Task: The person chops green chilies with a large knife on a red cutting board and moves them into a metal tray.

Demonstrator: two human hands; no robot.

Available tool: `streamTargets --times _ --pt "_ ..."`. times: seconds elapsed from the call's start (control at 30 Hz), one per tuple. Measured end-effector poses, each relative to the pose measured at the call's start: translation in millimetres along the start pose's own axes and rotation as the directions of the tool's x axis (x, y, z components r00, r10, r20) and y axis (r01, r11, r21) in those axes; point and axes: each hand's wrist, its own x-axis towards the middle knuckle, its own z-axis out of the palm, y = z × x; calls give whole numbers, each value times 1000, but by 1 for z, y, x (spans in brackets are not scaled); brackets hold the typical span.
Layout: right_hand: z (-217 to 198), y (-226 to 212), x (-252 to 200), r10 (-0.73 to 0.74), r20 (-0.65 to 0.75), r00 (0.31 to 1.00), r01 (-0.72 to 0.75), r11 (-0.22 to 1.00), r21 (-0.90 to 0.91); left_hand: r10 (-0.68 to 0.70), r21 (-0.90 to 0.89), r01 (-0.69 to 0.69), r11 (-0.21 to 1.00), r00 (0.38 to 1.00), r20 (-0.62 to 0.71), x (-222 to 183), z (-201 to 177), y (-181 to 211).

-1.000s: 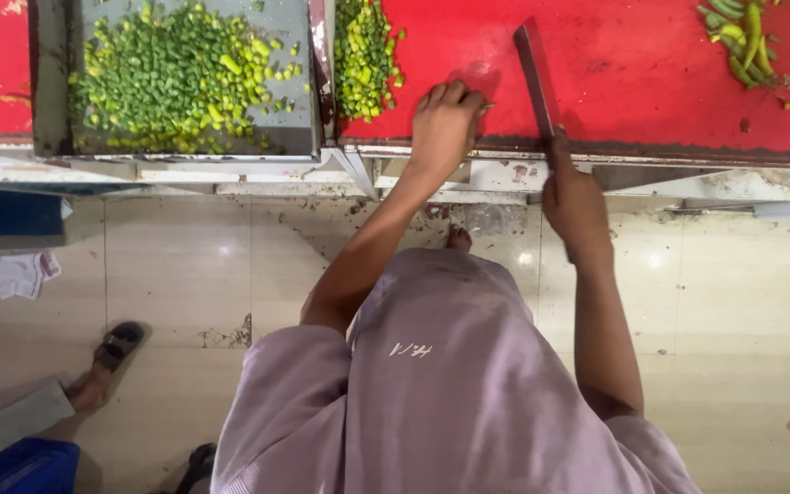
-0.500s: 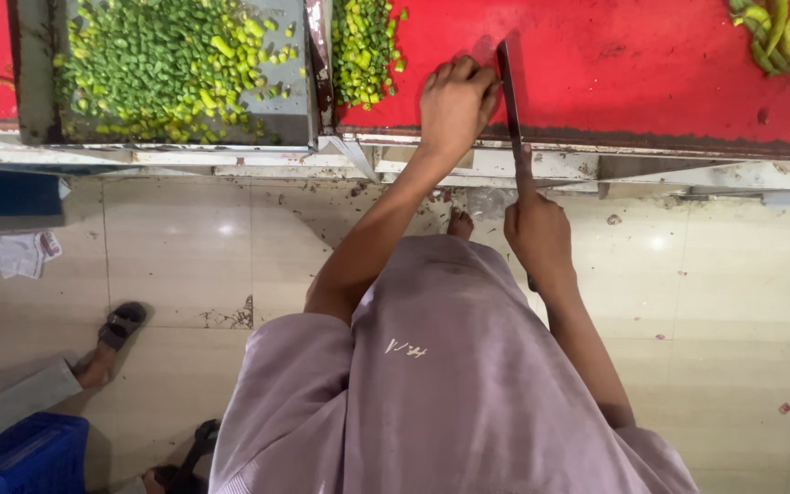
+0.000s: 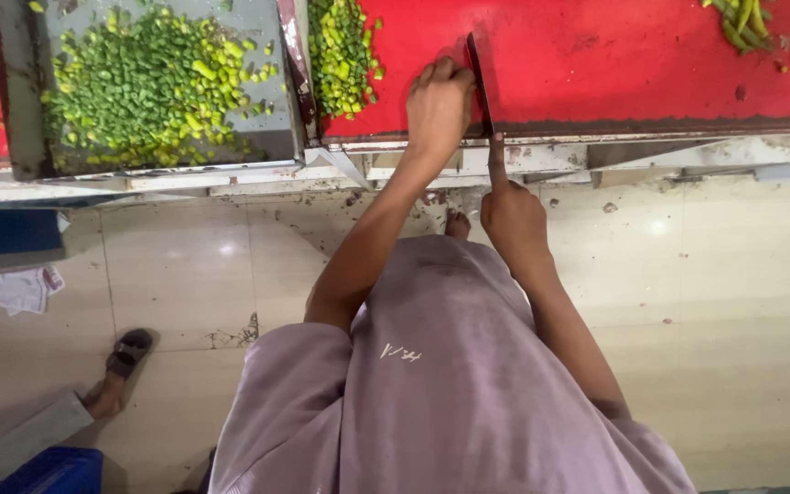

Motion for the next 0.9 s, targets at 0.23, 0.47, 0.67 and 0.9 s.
streamTargets --times 0.23,0.47,0.67,0.9 --pt "5 13 65 -217 -203 955 223 975 4 -37 29 35 999 997 63 5 -10 4" --pt "-3 -10 17 -28 -10 1000 27 999 -28 -61 -65 57 996 997 -56 0 -10 2" --pt "-4 7 58 -184 -191 964 185 983 -13 -64 -57 63 996 998 -8 -1 -19 -2" --pt "-4 -15 16 -114 -72 991 117 992 40 -147 -84 143 986 988 -48 -4 -13 -1"
